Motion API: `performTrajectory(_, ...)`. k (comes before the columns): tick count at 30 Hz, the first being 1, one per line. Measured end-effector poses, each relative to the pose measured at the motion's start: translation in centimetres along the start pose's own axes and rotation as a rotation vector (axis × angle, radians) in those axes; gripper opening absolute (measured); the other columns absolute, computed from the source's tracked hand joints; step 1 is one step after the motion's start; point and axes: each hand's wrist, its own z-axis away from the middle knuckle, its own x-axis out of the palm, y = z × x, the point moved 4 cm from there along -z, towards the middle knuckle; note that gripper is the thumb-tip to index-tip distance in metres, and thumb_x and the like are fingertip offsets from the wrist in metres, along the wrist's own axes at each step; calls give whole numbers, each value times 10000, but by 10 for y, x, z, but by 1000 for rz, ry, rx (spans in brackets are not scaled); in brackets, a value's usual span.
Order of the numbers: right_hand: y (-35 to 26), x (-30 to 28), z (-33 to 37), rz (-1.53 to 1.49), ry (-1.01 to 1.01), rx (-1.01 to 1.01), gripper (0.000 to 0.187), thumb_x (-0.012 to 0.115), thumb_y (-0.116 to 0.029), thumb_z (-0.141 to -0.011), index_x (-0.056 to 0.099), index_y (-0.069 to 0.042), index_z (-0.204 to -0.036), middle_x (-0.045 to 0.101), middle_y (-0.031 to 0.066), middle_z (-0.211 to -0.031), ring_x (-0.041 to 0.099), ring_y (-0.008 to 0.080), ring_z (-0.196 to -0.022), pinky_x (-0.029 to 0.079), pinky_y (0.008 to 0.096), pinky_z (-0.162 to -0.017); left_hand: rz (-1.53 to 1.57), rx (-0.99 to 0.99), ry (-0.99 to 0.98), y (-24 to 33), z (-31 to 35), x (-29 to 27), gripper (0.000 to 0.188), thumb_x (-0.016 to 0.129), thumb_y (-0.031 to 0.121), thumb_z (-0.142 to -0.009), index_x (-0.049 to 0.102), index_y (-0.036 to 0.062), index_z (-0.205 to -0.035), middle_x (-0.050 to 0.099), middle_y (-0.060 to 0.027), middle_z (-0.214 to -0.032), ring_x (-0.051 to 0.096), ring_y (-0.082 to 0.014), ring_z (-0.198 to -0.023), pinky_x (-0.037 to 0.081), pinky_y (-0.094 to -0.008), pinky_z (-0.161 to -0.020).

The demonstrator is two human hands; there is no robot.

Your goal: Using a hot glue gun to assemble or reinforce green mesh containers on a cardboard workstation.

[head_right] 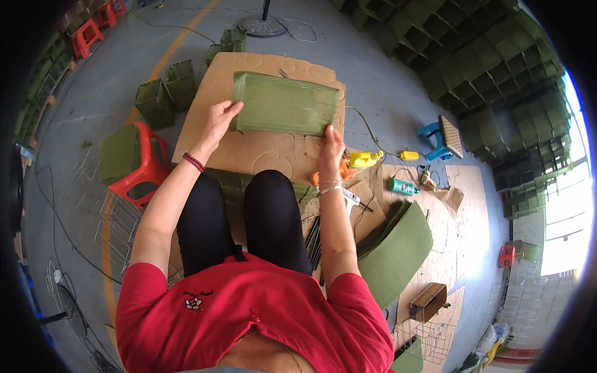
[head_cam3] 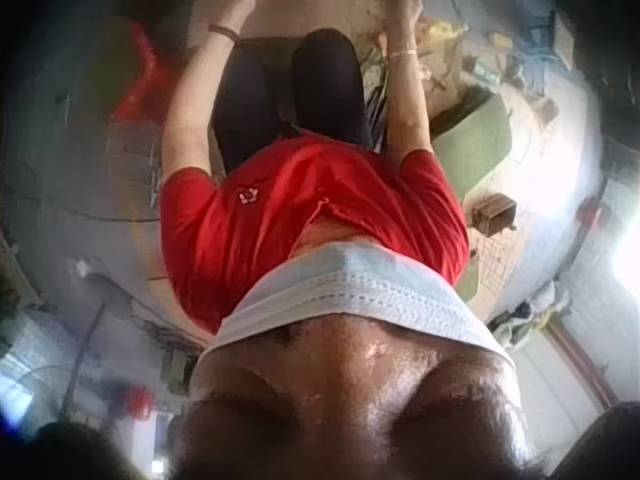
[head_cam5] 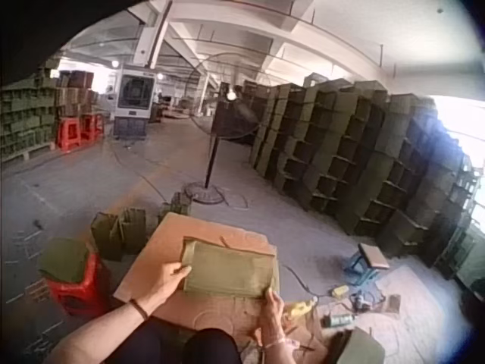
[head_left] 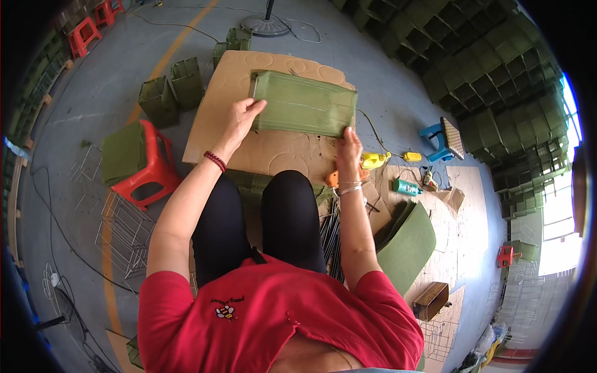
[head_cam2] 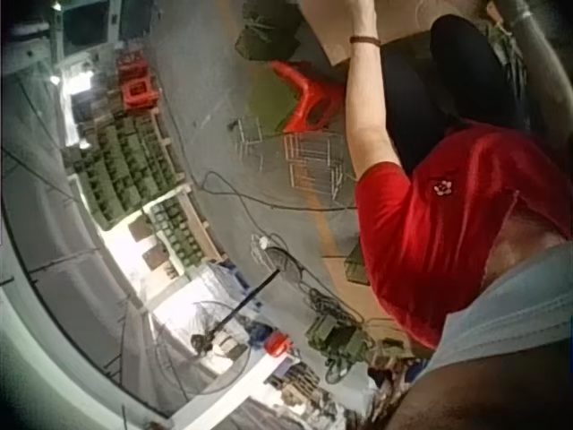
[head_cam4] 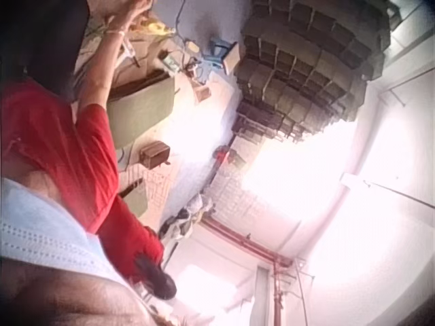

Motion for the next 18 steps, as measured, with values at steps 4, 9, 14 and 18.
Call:
performTrajectory(4,15,14,45,166,84,-52,298,610,-208,-958,623,51,-1106,665,76,-1006,625,153,-936,513,294,-872,-215,-41,176,-26,6,-29,310,638,220,-925,597,-24,-738,450,63,-591,370,-58,-577,321,-285,-512)
performTrajectory(9,1,45,54,475,59,-175,314,604,-217,-964,601,25,-1165,651,45,-958,596,102,-879,492,245,-806,-337,-46,217,-48,-4,-67,327,645,244,-917,614,-41,-758,441,37,-569,354,-62,-585,329,-303,-525)
performTrajectory(14,-12,51,50,840,169,-368,240,610,-208,-935,635,27,-899,551,-9,-664,438,75,-623,365,246,-570,-490,-69,196,-36,4,-55,367,644,254,-913,553,-40,-713,392,-17,-537,336,-84,-564,311,-329,-517)
performTrajectory(18,-14,42,41,933,15,-120,301,555,-257,-948,625,27,-876,634,166,-702,613,233,-634,458,372,-618,-579,-31,237,-41,8,-65,441,634,259,-918,431,-24,-647,319,-38,-534,307,-101,-561,282,-360,-509)
